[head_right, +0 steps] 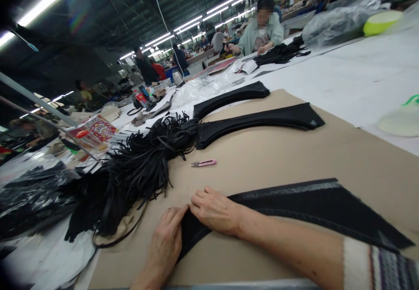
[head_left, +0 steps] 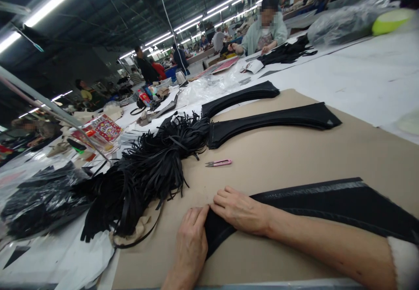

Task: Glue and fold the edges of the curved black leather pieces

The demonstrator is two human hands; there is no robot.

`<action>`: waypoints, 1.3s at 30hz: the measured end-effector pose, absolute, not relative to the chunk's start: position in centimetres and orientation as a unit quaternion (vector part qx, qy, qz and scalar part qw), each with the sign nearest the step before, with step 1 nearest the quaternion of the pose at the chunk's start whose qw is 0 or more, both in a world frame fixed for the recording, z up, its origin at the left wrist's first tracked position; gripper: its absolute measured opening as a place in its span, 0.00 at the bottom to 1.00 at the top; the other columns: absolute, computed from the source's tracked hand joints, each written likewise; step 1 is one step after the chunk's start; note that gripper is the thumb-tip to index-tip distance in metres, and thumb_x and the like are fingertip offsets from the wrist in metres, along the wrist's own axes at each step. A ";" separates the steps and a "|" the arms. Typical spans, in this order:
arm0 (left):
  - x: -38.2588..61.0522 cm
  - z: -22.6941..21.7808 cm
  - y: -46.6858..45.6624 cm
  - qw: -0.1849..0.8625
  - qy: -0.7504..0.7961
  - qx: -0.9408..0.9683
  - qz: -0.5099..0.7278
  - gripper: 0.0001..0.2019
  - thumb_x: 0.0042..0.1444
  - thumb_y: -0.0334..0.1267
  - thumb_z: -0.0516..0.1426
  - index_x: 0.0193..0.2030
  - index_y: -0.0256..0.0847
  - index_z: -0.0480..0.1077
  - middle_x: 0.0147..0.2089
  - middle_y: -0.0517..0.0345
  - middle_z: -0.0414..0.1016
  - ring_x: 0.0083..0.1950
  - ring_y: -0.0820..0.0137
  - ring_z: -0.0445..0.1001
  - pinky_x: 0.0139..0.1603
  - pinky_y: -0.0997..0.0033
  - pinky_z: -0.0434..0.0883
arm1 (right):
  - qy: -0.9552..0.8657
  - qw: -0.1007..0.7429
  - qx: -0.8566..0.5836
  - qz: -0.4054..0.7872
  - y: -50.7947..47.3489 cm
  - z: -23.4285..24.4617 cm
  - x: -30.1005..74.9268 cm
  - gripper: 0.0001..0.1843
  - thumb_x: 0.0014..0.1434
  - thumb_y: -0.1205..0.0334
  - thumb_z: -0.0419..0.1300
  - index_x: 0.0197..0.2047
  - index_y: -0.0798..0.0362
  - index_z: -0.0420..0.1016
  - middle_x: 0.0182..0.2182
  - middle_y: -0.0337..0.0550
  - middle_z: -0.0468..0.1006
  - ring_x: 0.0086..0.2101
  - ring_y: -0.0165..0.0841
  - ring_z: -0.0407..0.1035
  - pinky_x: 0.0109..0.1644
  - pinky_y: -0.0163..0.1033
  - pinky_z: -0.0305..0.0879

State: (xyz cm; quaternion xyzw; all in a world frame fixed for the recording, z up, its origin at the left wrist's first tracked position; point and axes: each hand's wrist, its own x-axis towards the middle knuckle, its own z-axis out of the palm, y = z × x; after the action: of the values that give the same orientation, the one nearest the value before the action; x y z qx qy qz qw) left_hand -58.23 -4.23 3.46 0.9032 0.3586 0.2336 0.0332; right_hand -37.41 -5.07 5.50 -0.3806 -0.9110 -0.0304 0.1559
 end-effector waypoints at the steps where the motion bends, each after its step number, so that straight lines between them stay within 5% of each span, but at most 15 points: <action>1: -58.3 3.5 -4.2 0.036 0.359 0.904 0.231 0.22 0.60 0.22 0.44 0.57 0.39 0.67 0.44 0.50 0.74 0.45 0.65 0.72 0.46 0.62 0.74 | -0.911 0.156 -0.381 -0.027 -5.1 5.5 -36.9 0.07 0.67 0.70 0.51 0.41 0.58 0.70 0.35 0.44 0.70 0.36 0.36 0.62 0.41 0.41 0.57; 7: -58.5 3.8 -4.2 0.043 0.362 0.913 0.182 0.24 0.60 0.23 0.45 0.60 0.44 0.66 0.46 0.51 0.73 0.46 0.65 0.71 0.46 0.63 0.73 | -0.914 0.144 -0.379 -0.019 -5.4 5.3 -34.3 0.08 0.67 0.69 0.53 0.35 0.56 0.70 0.33 0.44 0.70 0.34 0.35 0.61 0.40 0.41 0.56; 22: -58.2 4.3 -4.2 -0.029 0.354 0.929 0.108 0.30 0.57 0.22 0.46 0.62 0.52 0.64 0.45 0.51 0.69 0.46 0.64 0.69 0.47 0.61 0.71 | -0.912 0.163 -0.377 -0.017 -6.5 5.3 -33.2 0.07 0.67 0.70 0.53 0.38 0.56 0.72 0.35 0.43 0.70 0.34 0.35 0.60 0.37 0.42 0.54; 27: -57.1 4.7 -4.6 -0.060 0.362 0.920 0.136 0.28 0.55 0.20 0.47 0.57 0.48 0.69 0.55 0.49 0.67 0.54 0.58 0.66 0.51 0.55 0.69 | -0.915 0.152 -0.374 -0.028 -6.7 5.4 -33.2 0.05 0.66 0.70 0.54 0.40 0.57 0.72 0.36 0.45 0.70 0.35 0.36 0.60 0.37 0.42 0.54; 31: -56.0 5.4 -4.5 -0.018 0.330 0.939 0.100 0.22 0.57 0.21 0.47 0.54 0.39 0.70 0.49 0.49 0.72 0.48 0.62 0.69 0.51 0.59 0.69 | -0.914 0.150 -0.375 -0.034 -6.7 5.6 -33.3 0.04 0.66 0.70 0.55 0.40 0.57 0.72 0.36 0.43 0.70 0.35 0.36 0.60 0.37 0.43 0.54; 39: -55.4 5.7 -4.3 -0.066 0.309 0.947 0.050 0.27 0.58 0.23 0.47 0.63 0.44 0.63 0.41 0.53 0.70 0.42 0.63 0.67 0.46 0.60 0.67 | -0.914 0.170 -0.366 -0.044 -6.7 5.5 -32.2 0.06 0.67 0.69 0.54 0.40 0.57 0.71 0.33 0.42 0.71 0.34 0.34 0.60 0.39 0.42 0.54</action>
State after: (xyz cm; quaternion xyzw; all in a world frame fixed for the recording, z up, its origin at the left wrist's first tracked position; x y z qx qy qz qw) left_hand -55.43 -4.34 5.69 0.9474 0.3093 0.0499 -0.0659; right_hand -32.17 -6.72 5.45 -0.3657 -0.9141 -0.0439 0.1698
